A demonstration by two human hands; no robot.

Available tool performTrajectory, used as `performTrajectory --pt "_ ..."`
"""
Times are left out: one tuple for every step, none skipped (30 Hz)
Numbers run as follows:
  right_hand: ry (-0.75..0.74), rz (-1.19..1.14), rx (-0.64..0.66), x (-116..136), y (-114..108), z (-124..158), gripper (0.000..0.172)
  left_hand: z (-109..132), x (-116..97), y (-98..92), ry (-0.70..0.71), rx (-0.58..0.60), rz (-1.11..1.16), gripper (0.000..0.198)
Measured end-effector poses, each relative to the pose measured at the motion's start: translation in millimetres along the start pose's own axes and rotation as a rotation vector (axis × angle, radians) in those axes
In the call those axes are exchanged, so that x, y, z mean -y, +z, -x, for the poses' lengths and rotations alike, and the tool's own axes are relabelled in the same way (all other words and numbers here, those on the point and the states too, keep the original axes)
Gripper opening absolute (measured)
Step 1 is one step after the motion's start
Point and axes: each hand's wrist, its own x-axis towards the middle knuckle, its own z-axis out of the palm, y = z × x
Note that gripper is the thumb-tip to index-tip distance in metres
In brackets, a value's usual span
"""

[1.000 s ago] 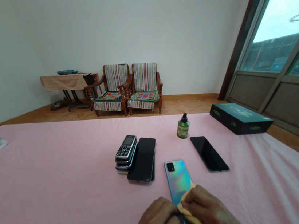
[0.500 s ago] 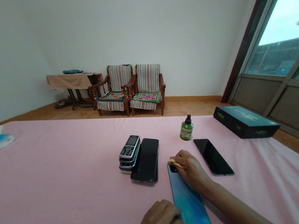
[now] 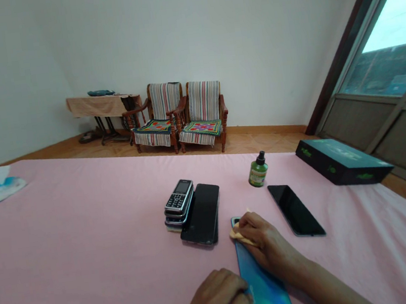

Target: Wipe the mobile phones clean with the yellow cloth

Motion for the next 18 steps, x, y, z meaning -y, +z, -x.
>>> performTrajectory --pt "0.003 -0.011 0.009 3 0 3 0.020 0 0 -0.3 -0.003 -0.003 0.013 0.028" --pt "0.006 -0.024 0.018 6 -1 6 0.020 0 -1 -0.6 -0.013 0.002 0.026 0.020" --pt "0.012 -0.037 0.028 8 -1 9 0.020 1 -2 -0.9 -0.033 0.008 0.040 0.012" --pt "0.018 -0.050 0.038 10 -2 12 0.020 1 -2 -1.3 -0.059 0.019 0.056 0.005" --pt "0.023 -0.062 0.050 13 -2 15 0.021 1 -3 -1.6 -0.093 0.032 0.072 0.009" --pt "0.026 -0.072 0.061 15 -2 19 0.020 2 -4 -2.0 -0.139 0.048 0.090 0.016" --pt "0.028 -0.083 0.068 17 -2 22 0.020 2 -5 -2.4 -0.187 0.062 0.109 0.022" --pt "0.031 -0.094 0.074 19 -2 25 0.019 2 -6 -2.9 -0.235 0.074 0.132 0.029" --pt "0.033 -0.106 0.081 21 -2 28 0.019 2 -6 -3.4 -0.275 0.079 0.160 0.035" --pt "0.037 -0.120 0.090 24 -1 32 0.018 2 -7 -4.0 -0.311 0.081 0.193 0.041" --pt "0.041 -0.134 0.100 27 -1 35 0.018 2 -7 -4.7 -0.340 0.080 0.229 0.047" --pt "0.041 -0.150 0.111 30 0 38 0.018 1 -8 -5.6 -0.362 0.079 0.266 0.052" --pt "0.036 -0.163 0.123 32 1 41 0.018 1 -8 -6.5 -0.383 0.079 0.298 0.056" --pt "0.028 -0.170 0.134 35 2 43 0.019 0 -9 -7.4 -0.402 0.079 0.324 0.057" --pt "0.018 -0.171 0.139 37 3 46 0.019 -2 -9 -8.3 -0.420 0.079 0.343 0.056" --pt "0.009 -0.167 0.143 39 5 49 0.020 -3 -10 -9.1 -0.437 0.080 0.360 0.054" --pt "0.003 -0.160 0.147 40 7 51 0.022 -5 -10 -9.8 -0.448 0.083 0.375 0.052" --pt "0.006 -0.150 0.148 41 9 54 0.023 -6 -10 -10.5 -0.458 0.082 0.386 0.049"
